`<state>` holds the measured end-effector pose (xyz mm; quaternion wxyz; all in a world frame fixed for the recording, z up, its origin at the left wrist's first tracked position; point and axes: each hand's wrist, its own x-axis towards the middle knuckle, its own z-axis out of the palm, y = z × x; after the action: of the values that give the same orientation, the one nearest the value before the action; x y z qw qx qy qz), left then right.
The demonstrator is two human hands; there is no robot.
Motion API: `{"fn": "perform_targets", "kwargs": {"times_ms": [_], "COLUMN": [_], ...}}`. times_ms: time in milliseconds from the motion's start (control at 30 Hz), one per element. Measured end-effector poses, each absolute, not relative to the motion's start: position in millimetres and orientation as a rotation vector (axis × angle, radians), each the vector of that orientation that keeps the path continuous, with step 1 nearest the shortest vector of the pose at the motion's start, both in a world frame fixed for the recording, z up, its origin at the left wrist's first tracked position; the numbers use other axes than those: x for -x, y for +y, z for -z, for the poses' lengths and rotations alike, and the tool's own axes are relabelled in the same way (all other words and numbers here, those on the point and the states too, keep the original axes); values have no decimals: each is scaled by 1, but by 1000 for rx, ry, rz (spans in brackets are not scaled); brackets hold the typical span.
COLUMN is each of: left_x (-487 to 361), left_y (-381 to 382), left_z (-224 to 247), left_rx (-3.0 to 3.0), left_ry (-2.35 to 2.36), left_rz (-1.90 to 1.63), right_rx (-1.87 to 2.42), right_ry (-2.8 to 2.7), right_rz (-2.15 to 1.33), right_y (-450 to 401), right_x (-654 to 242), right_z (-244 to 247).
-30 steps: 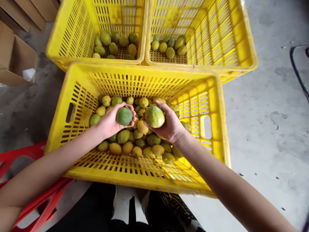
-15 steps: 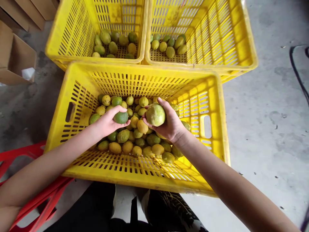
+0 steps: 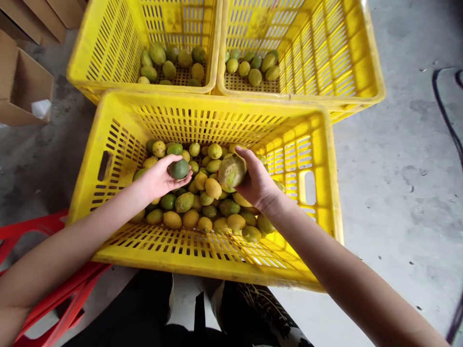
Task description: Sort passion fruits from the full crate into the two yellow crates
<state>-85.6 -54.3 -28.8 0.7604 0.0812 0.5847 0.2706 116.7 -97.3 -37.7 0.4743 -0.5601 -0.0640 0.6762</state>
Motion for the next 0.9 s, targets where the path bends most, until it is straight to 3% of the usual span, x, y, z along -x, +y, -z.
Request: {"fn": "perform_targets", "kwargs": {"times_ms": [300, 633, 900], "left_x": [88, 86, 86], "left_y": [-55, -58, -58], "left_z": [23, 25, 30], "left_rx": [-330, -329, -402], "left_ry": [1184, 1146, 1129], "left_rz": [-598, -443, -476], "right_rx": [1357, 1330, 1286], "right_ry": [-7, -9, 36], "right_rz": [-1885, -1771, -1898], "right_y": [-98, -97, -97], "right_x": [-119, -117, -119], "right_z": [35, 35, 34]}}
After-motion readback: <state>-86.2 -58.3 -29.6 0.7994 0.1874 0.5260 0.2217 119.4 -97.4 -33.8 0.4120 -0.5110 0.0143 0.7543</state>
